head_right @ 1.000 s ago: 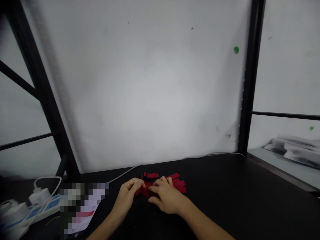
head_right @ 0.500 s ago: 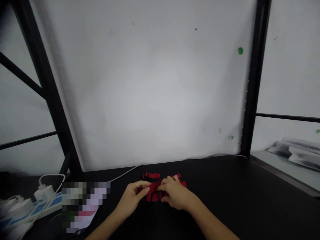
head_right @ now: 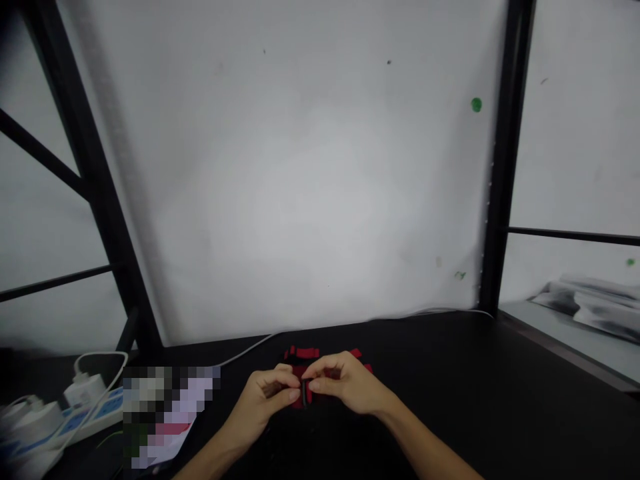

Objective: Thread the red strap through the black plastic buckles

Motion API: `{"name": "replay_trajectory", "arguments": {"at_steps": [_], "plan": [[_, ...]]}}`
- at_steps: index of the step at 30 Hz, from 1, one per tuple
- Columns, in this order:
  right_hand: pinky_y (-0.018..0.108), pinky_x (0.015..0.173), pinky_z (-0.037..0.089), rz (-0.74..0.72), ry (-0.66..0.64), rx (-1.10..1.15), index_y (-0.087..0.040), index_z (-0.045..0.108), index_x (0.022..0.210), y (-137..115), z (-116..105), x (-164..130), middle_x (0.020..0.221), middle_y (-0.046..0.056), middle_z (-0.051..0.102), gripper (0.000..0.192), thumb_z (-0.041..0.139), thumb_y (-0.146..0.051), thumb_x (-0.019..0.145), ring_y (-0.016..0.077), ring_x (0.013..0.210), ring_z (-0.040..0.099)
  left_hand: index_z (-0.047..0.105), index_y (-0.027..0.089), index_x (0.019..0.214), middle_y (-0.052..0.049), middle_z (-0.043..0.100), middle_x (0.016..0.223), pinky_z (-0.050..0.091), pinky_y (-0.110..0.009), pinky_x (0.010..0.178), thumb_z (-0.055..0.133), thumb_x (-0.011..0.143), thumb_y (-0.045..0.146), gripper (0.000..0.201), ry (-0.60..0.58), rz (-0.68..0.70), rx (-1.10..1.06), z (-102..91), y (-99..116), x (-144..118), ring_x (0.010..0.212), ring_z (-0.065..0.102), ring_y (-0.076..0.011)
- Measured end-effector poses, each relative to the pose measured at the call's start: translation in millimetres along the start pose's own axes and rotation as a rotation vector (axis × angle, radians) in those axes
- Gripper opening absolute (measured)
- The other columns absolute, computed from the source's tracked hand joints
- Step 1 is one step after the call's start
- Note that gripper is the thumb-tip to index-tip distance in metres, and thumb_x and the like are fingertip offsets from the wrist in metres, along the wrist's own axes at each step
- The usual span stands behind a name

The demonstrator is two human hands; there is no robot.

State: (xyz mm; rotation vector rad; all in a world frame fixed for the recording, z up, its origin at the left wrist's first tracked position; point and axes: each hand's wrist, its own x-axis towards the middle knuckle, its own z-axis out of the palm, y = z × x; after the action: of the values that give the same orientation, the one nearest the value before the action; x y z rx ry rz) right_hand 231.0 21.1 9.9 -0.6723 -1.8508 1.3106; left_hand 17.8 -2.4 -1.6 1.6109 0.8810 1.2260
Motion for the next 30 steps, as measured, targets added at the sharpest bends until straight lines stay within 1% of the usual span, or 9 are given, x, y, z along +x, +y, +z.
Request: {"name": "replay_trajectory", "arguments": {"at_steps": [2,6,13,16,19,22,24,27,30], "plan": [[0.027,0.067,0.042,-0.023,0.026,-0.015,-0.022,0.077,0.092,-0.2,1.6,-0.2,0.074,-0.001,0.066,0.029,0.075,-0.046,0.075,0.0135,0.067,0.054,0.079,0.018,0.072,-0.001,0.058,0.072,0.045,-0.027,0.067,0.082,0.067,0.034,0.018,0.033,-0.011,-0.056,3.1,1.1,-0.3,0.069,0.055,-0.015],[0.031,0.075,0.046,-0.084,0.047,-0.04,-0.025,0.078,0.092,-2.9,3.3,-1.0,0.083,0.001,0.069,0.024,0.076,-0.043,0.076,0.0163,0.076,0.059,0.079,0.018,0.071,0.0,0.057,0.071,0.043,-0.026,0.066,0.084,0.064,0.034,0.018,0.08,-0.029,-0.117,4.8,0.5,1.4,0.067,0.053,-0.0136],[0.031,0.075,0.047,-0.022,0.03,0.026,-0.023,0.078,0.09,3.6,5.1,-0.9,0.082,0.001,0.071,0.027,0.077,-0.044,0.075,0.0166,0.075,0.062,0.079,0.018,0.071,0.0,0.06,0.073,0.045,-0.026,0.066,0.083,0.067,0.032,0.015,0.007,-0.014,-0.119,5.1,-2.0,-0.1,0.068,0.057,-0.0136],[0.032,0.075,0.047,0.013,0.018,0.078,-0.021,0.076,0.091,5.5,6.6,-0.5,0.081,0.002,0.072,0.028,0.077,-0.043,0.075,0.0165,0.074,0.062,0.077,0.018,0.076,-0.001,0.065,0.076,0.047,-0.025,0.067,0.082,0.068,0.03,0.016,0.009,-0.023,-0.146,5.5,-0.2,-1.6,0.068,0.061,-0.014],[0.031,0.076,0.047,-0.005,0.041,0.053,-0.019,0.073,0.094,1.3,8.0,0.1,0.082,0.002,0.07,0.027,0.076,-0.04,0.076,0.0163,0.076,0.062,0.075,0.017,0.085,-0.004,0.071,0.081,0.05,-0.027,0.069,0.081,0.069,0.031,0.022,0.028,-0.023,-0.125,4.9,2.1,-0.8,0.074,0.065,-0.0174],[0.029,0.075,0.046,-0.06,0.181,-0.062,-0.019,0.069,0.093,-4.4,9.0,1.3,0.086,0.002,0.067,0.025,0.073,-0.038,0.078,0.0162,0.079,0.06,0.073,0.016,0.084,-0.006,0.072,0.083,0.052,-0.031,0.073,0.078,0.07,0.034,0.023,0.13,-0.012,-0.035,5.6,3.3,2.1,0.078,0.066,-0.021],[0.026,0.068,0.045,-0.051,0.261,-0.125,-0.018,0.065,0.088,-5.4,11.2,2.3,0.079,0.0,0.064,0.023,0.071,-0.039,0.08,0.0147,0.073,0.057,0.072,0.017,0.084,-0.007,0.071,0.083,0.053,-0.033,0.076,0.075,0.072,0.034,0.022,0.188,0.014,0.046,7.5,3.3,2.9,0.08,0.065,-0.022],[0.024,0.056,0.038,0.033,0.278,-0.213,-0.018,0.06,0.075,-1.5,19.0,4.3,0.066,-0.002,0.059,0.025,0.069,-0.041,0.08,0.012,0.06,0.05,0.073,0.019,0.091,-0.008,0.068,0.091,0.052,-0.037,0.08,0.066,0.078,0.03,0.018,0.182,0.108,0.225,11.0,3.1,-1.0,0.085,0.064,-0.0235],[0.024,0.054,0.036,0.061,0.326,-0.286,-0.018,0.057,0.068,4.2,29.1,5.8,0.062,-0.003,0.056,0.027,0.067,-0.039,0.081,0.0118,0.057,0.047,0.069,0.025,0.11,-0.009,0.066,0.109,0.042,-0.047,0.095,0.068,0.075,0.021,0.036,0.136,0.261,0.534,13.2,3.2,-8.0,0.107,0.056,-0.0304]]}}
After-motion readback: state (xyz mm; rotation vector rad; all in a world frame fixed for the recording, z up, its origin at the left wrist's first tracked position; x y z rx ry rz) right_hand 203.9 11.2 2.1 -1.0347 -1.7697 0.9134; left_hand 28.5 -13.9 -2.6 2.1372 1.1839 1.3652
